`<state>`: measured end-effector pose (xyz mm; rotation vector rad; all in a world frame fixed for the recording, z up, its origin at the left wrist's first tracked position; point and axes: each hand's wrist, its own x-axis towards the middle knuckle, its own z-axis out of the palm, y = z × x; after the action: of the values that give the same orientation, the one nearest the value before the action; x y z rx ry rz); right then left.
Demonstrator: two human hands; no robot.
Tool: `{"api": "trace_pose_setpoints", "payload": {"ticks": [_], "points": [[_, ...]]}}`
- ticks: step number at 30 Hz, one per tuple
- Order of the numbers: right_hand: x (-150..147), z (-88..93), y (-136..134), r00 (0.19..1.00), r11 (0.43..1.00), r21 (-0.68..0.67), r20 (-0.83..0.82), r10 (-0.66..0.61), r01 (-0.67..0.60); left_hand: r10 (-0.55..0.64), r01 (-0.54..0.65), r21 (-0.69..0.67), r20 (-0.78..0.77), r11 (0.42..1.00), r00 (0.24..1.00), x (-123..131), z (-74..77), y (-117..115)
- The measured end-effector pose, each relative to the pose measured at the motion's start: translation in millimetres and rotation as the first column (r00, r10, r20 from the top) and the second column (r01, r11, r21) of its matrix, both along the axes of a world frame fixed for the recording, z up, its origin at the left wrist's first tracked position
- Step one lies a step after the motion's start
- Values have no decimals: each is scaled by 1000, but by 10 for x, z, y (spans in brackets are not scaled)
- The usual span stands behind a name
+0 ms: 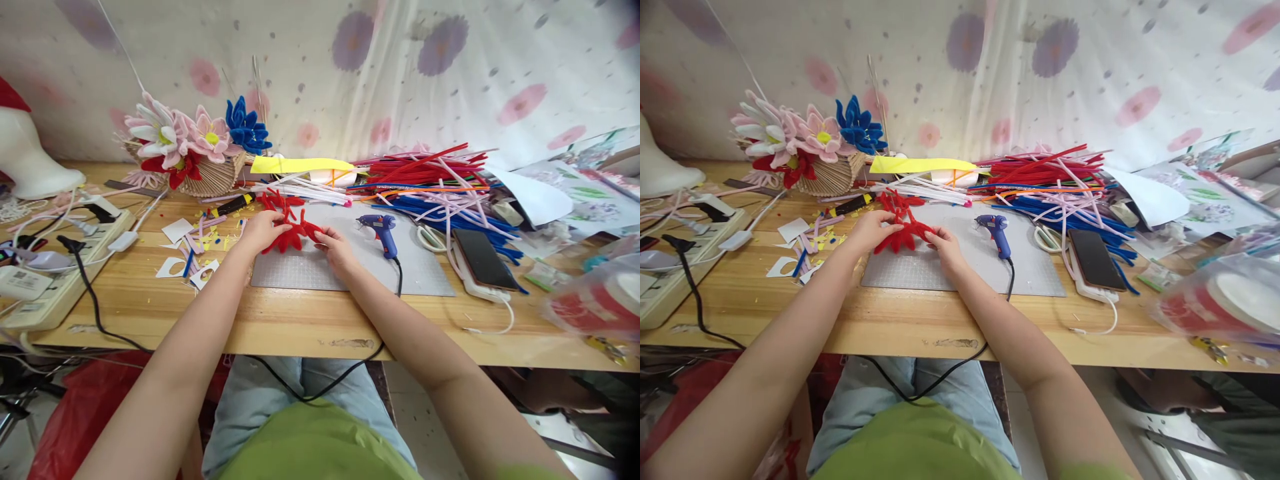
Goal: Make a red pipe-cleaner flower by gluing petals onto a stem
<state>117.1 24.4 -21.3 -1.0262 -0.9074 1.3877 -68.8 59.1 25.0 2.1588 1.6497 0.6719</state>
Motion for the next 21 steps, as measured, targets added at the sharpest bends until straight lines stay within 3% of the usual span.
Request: {"api": "trace_pose_setpoints", "payload": {"ticks": [4,11,21], "points": [[84,-5,6,999,1000,5,-46,-27,27,56,-56,-3,23,998,998,47,42,-99],[187,-62,34,1000,1000,4,14,-17,17,66,-65,-19,57,998,996,80,-87,-180],[128,-66,78,970,985,61,193,146,-161,59,-60,12,30,998,998,88,-101,-211]]}}
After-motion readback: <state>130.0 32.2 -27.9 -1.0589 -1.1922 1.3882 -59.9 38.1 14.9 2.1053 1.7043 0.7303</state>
